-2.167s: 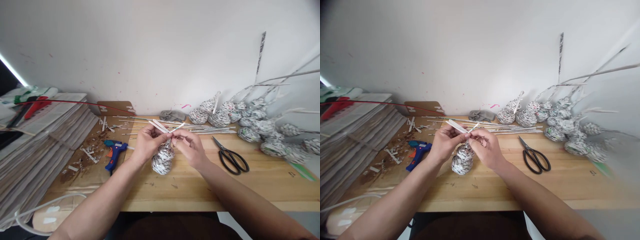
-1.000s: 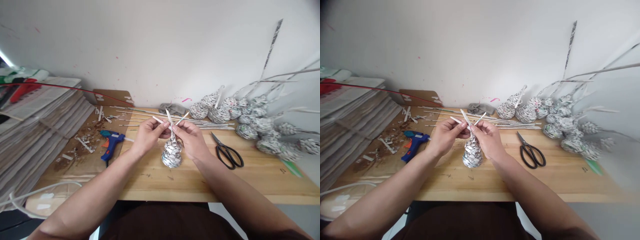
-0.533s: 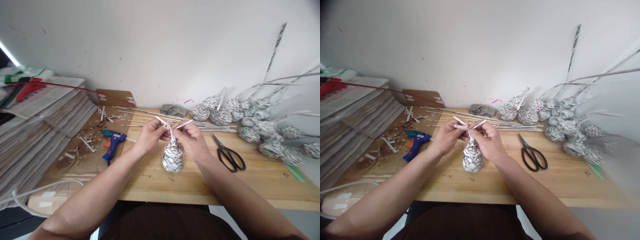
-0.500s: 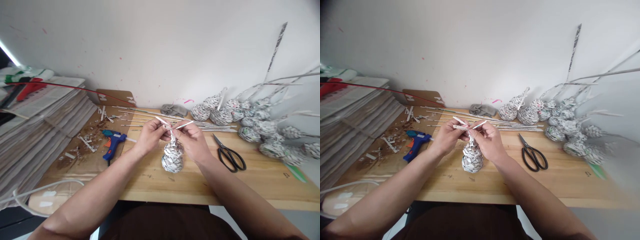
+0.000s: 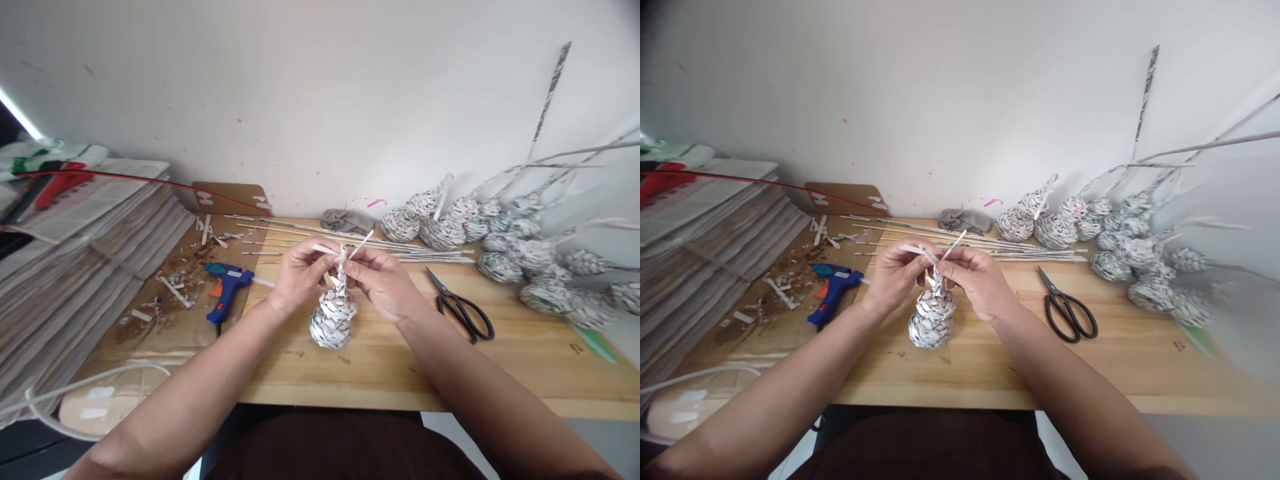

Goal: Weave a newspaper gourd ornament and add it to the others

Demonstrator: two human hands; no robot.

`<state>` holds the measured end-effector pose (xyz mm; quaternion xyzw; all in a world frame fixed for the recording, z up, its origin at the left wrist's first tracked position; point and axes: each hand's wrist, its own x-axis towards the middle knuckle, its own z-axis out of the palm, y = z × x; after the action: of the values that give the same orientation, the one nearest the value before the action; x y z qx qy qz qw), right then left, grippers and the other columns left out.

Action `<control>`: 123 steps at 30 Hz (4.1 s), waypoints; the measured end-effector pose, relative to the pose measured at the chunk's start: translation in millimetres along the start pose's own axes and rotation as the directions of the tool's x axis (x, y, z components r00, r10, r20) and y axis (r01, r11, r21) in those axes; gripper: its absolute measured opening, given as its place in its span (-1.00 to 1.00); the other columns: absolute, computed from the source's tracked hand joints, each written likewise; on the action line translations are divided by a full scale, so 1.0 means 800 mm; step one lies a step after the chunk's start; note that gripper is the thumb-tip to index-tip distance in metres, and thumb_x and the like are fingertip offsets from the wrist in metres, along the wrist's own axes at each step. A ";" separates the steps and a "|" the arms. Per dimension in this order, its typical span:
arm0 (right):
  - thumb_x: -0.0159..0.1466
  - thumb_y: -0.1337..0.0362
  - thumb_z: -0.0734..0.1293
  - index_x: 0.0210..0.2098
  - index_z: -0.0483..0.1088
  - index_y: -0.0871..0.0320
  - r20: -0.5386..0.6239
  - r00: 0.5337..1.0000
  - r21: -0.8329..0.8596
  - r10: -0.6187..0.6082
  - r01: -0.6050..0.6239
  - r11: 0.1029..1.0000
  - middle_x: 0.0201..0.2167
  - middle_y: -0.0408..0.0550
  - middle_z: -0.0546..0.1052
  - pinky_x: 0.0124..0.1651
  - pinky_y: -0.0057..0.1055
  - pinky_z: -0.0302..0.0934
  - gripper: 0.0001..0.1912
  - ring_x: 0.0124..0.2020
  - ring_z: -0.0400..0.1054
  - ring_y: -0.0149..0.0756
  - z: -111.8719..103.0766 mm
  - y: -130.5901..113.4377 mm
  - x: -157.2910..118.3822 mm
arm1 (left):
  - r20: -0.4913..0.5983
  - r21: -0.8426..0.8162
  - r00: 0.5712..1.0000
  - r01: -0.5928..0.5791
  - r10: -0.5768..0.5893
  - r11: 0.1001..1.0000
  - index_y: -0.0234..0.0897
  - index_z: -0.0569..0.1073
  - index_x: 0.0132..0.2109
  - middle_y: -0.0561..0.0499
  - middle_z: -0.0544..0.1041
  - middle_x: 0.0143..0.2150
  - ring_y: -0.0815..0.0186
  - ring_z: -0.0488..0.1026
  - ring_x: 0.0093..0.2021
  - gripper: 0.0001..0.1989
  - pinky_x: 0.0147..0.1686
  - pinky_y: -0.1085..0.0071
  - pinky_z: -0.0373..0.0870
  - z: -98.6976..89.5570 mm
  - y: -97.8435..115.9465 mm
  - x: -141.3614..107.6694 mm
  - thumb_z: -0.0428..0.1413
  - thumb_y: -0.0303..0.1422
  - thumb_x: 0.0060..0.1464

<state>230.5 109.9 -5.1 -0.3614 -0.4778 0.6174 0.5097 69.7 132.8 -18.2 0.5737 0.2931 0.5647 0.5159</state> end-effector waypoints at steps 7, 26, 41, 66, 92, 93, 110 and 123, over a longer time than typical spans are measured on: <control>0.01 0.13 0.62 -0.44 0.56 0.16 0.063 0.990 -0.017 0.130 -0.129 0.992 -0.55 -0.21 0.50 -0.44 -0.46 0.22 -0.72 -0.52 0.32 -0.46 -0.009 -0.003 0.002 | 0.111 0.150 0.981 -0.173 0.158 0.973 -0.23 0.65 -0.41 -0.02 0.63 -0.38 0.32 0.52 -0.35 -0.79 -0.30 0.41 0.46 -0.016 0.021 0.015 0.43 -0.20 -0.10; 0.03 0.10 0.59 -0.52 0.55 0.13 0.005 0.998 0.011 0.065 -0.065 0.998 -0.60 -0.21 0.47 -0.49 -0.47 0.13 -0.74 -0.56 0.26 -0.45 0.004 -0.006 -0.002 | 0.082 -0.084 0.979 0.192 -0.185 0.978 -0.25 0.60 -0.26 0.11 0.45 -0.54 0.48 0.32 -0.60 -0.64 -0.65 0.58 0.22 -0.005 0.004 0.008 0.34 -0.04 0.00; 0.12 0.06 0.54 -0.50 0.51 0.12 -0.237 0.885 -0.402 -0.402 0.288 0.869 -0.59 -0.22 0.39 -0.46 -0.42 0.07 -0.71 -0.53 0.20 -0.41 -0.009 -0.007 0.001 | 0.136 0.212 0.989 0.029 -0.058 0.977 -0.30 0.54 -0.38 0.02 0.57 -0.42 0.40 0.45 -0.42 -0.83 -0.38 0.49 0.39 -0.004 0.010 0.000 0.37 -0.34 0.00; 0.25 0.29 0.42 -0.42 0.50 0.15 -0.091 0.819 -0.617 -0.567 0.400 0.677 -0.49 -0.14 0.50 -0.41 -0.46 0.22 -0.89 -0.47 0.36 -0.39 -0.002 0.016 -0.005 | -0.097 0.064 0.994 -0.038 0.044 0.997 -0.29 0.55 -0.31 0.04 0.58 -0.37 0.40 0.48 -0.41 -0.77 -0.48 0.56 0.50 0.009 0.011 -0.007 0.42 -0.33 -0.08; 0.25 0.23 0.44 -0.30 0.51 0.13 -0.164 0.904 -0.376 -0.394 0.312 0.873 -0.35 -0.08 0.58 -0.38 -0.45 0.37 -0.90 -0.39 0.47 -0.34 0.012 0.017 -0.012 | -0.209 -0.187 0.955 0.171 -0.209 0.967 -0.34 0.54 -0.39 0.09 0.55 -0.43 0.50 0.42 -0.53 -0.72 -0.59 0.63 0.45 0.020 0.011 -0.012 0.45 -0.30 -0.16; 0.26 0.21 0.44 -0.27 0.52 0.13 -0.153 0.908 -0.390 -0.391 0.308 0.868 -0.30 -0.05 0.59 -0.34 -0.43 0.39 -0.88 -0.32 0.48 -0.31 0.013 0.014 -0.013 | -0.218 -0.171 0.955 0.165 -0.201 0.971 -0.33 0.53 -0.39 0.10 0.55 -0.43 0.51 0.41 -0.56 -0.72 -0.60 0.62 0.46 0.019 0.012 -0.012 0.44 -0.29 -0.14; 0.15 0.08 0.51 -0.42 0.50 0.14 -0.123 0.955 -0.257 -0.269 0.231 0.938 -0.51 -0.16 0.52 -0.54 -0.49 0.15 -0.73 -0.56 0.27 -0.46 0.006 -0.007 -0.006 | -0.141 0.017 0.988 0.071 -0.068 0.997 -0.30 0.51 -0.39 0.06 0.58 -0.44 0.39 0.53 -0.51 -0.80 -0.47 0.48 0.55 0.032 0.023 -0.028 0.37 -0.32 -0.01; 0.22 0.20 0.48 -0.43 0.46 0.08 -0.135 0.809 -0.440 -0.573 0.469 0.766 -0.39 -0.10 0.56 -0.31 -0.35 0.38 -0.83 -0.37 0.46 -0.31 0.021 -0.014 -0.025 | -0.102 0.081 0.994 -0.016 0.025 0.997 -0.26 0.45 -0.38 0.11 0.50 -0.49 0.43 0.44 -0.52 -0.80 -0.46 0.52 0.42 0.029 0.026 -0.031 0.35 -0.41 0.01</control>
<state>222.5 86.9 9.7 -0.3841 -0.6001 0.2903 0.6389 81.9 97.7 -3.8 0.5668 0.3359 0.5867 0.4709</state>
